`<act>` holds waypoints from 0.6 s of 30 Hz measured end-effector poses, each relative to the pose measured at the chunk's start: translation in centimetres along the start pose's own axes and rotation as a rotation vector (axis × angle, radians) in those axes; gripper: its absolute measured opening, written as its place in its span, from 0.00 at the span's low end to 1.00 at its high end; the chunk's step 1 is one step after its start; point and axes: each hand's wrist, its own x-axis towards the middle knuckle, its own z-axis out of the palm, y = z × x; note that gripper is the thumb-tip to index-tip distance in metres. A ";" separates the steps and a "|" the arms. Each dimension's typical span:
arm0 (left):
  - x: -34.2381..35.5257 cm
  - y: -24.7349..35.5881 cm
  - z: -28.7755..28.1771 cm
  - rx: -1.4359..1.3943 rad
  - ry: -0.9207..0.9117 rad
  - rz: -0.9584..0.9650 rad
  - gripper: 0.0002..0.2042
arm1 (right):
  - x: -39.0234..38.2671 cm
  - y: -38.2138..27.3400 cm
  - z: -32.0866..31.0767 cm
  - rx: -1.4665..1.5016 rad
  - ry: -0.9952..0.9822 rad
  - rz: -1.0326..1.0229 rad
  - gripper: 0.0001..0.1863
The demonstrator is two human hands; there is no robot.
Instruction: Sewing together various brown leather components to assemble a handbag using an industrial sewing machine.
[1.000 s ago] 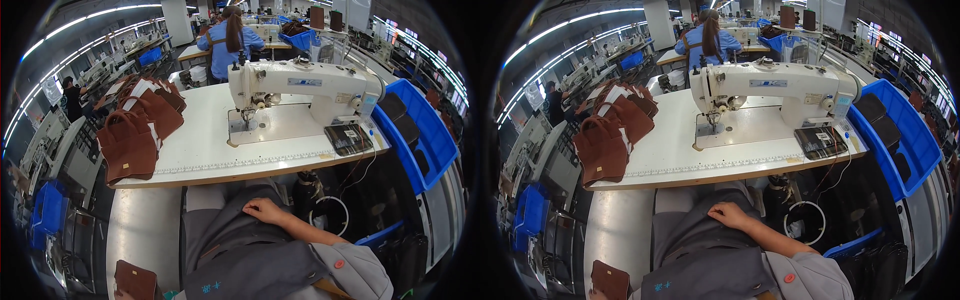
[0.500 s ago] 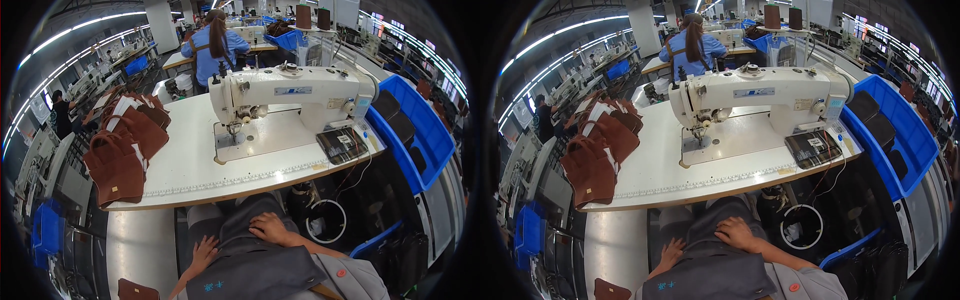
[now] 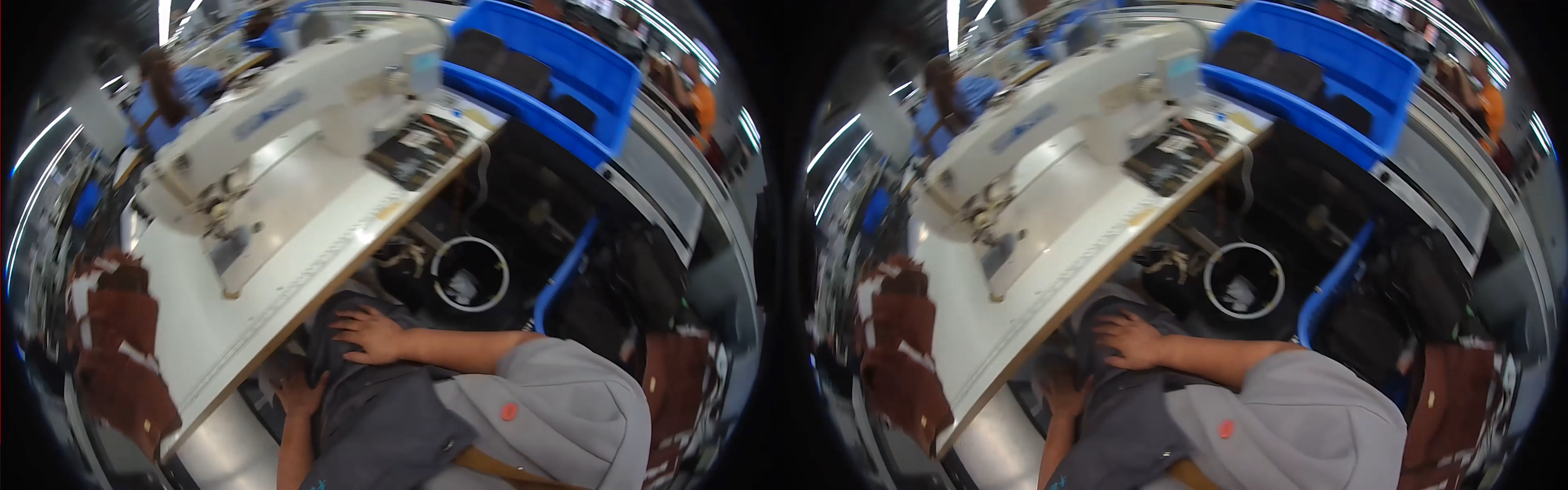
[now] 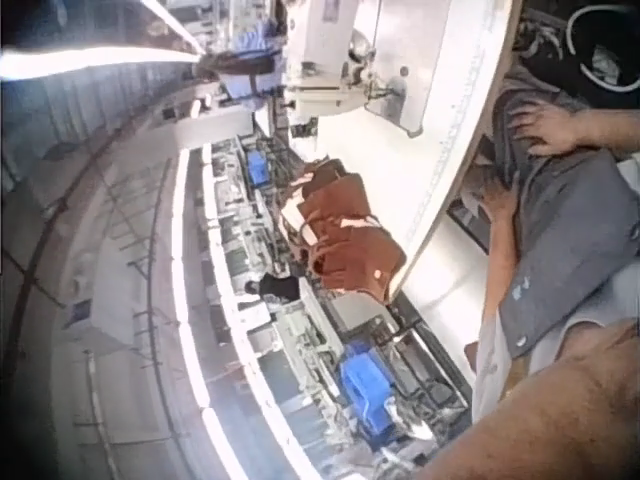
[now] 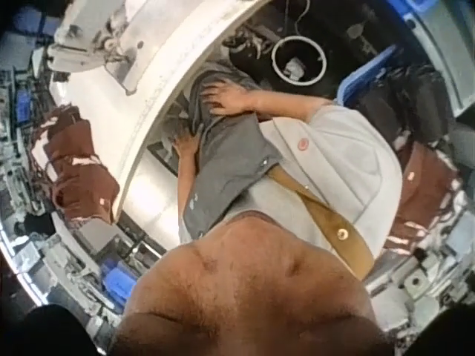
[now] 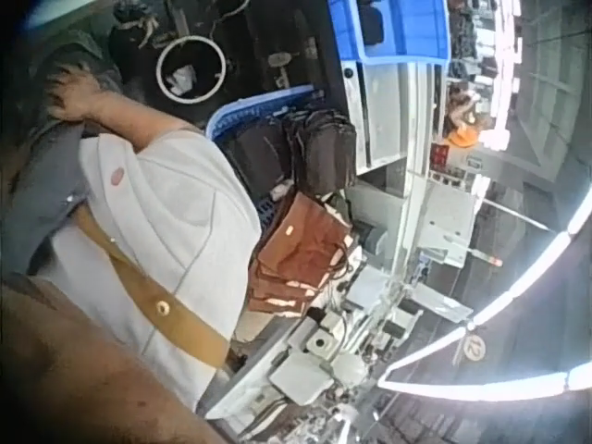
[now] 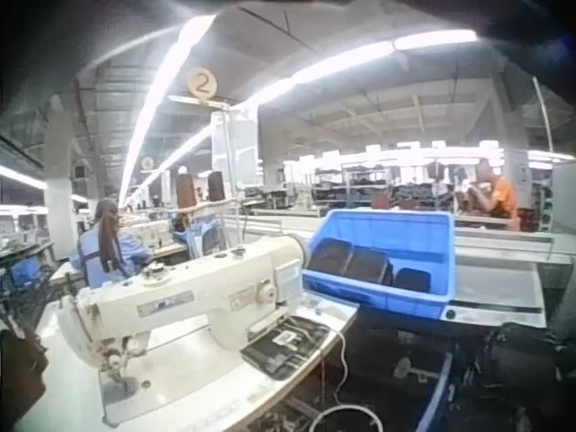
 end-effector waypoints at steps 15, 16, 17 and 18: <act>16.3 1.8 6.1 0.502 -0.338 0.485 0.42 | -20.4 -3.0 -11.0 0.021 0.603 0.339 0.26; 17.3 3.0 5.8 0.520 -0.334 0.510 0.42 | -23.0 -3.8 -12.9 0.005 0.675 0.408 0.24; 18.3 3.9 5.7 0.537 -0.330 0.537 0.42 | -25.7 -4.9 -15.0 -0.091 0.729 0.529 0.22; 19.1 4.6 5.7 0.553 -0.325 0.564 0.42 | -28.6 -6.0 -16.7 -0.188 0.779 0.650 0.19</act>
